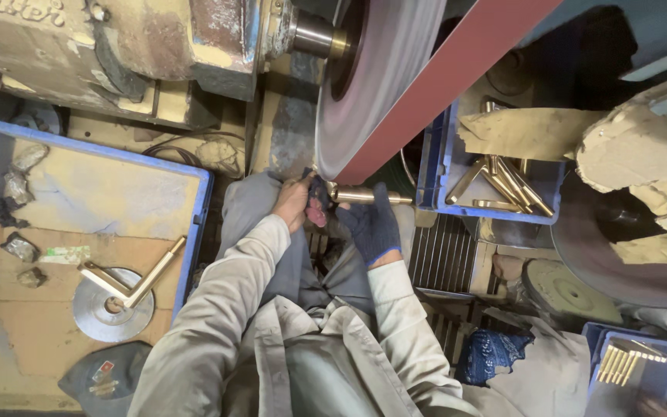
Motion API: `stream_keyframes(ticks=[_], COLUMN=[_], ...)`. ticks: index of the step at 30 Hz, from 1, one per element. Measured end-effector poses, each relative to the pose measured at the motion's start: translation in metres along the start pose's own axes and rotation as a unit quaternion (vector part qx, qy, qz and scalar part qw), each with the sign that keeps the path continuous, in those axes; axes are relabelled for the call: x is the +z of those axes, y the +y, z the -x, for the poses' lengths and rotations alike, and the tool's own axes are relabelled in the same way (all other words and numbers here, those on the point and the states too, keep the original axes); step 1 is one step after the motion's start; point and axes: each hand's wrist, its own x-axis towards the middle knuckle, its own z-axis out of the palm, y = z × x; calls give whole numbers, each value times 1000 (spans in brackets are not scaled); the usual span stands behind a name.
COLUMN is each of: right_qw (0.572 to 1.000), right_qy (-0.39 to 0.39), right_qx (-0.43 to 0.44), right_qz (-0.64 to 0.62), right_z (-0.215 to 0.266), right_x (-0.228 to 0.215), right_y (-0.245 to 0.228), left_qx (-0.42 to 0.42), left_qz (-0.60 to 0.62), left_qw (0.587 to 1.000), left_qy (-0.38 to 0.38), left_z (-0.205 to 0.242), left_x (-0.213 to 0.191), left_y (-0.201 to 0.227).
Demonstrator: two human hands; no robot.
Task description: The person sits at a belt grinding machine and repeatedly presses L-shaped brass parts against the moving belt to smooth edges. They handle the parts one at a time, rotating them to grind different surfaces, then place them into a blue bin.
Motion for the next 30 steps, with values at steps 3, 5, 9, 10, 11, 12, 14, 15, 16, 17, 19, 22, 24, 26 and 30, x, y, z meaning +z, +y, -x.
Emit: stream_keyframes(ticks=[3,5,9,10,11,12,14,15,16,17,19,22,24,26,30], right_qw=[1000,1000,1000,1000,1000,1000,998,997,997,997,997,994,991,988,984], right_qy=[16,23,-5,-9,-14,-19,27,50,52,53,29,-9,19,-19,-26], right_qx=[13,15,13,15,18,21,50,64,60,56,50,25,-10,-53,-91], right_qz=[7,12,19,15,11,6,2,0,8,15,44,102,131,146,150], right_z=[-5,-8,-12,-13,-14,-15,-17,-16,-11,-4,16,59,86,111,138], right_x=[-1,-1,-5,-6,-6,-5,-3,-1,1,2,3,3,6,6,9], right_y=[2,3,4,3,3,3,1,-2,-5,-8,-14,-18,-16,-18,-24], left_qx=[-7,-2,-13,-20,-27,-34,-54,-64,-66,-68,-77,-63,-6,49,146], left_qz=[21,5,-15,-17,-20,-22,-23,-24,-27,-30,-24,-13,-29,-59,-133], left_qw=[1000,1000,998,999,999,999,998,998,997,997,997,998,998,992,969], left_qy=[12,10,55,46,38,29,22,18,19,23,20,-16,-64,-102,-149], left_z=[-3,-6,-16,-18,-19,-19,-17,-14,-9,-1,21,66,99,133,186], left_x=[-1,-2,-7,-8,-9,-10,-10,-8,-6,-4,-2,-3,-2,1,19], left_y=[0,-2,-6,-7,-8,-8,-5,-2,1,4,11,20,27,31,47])
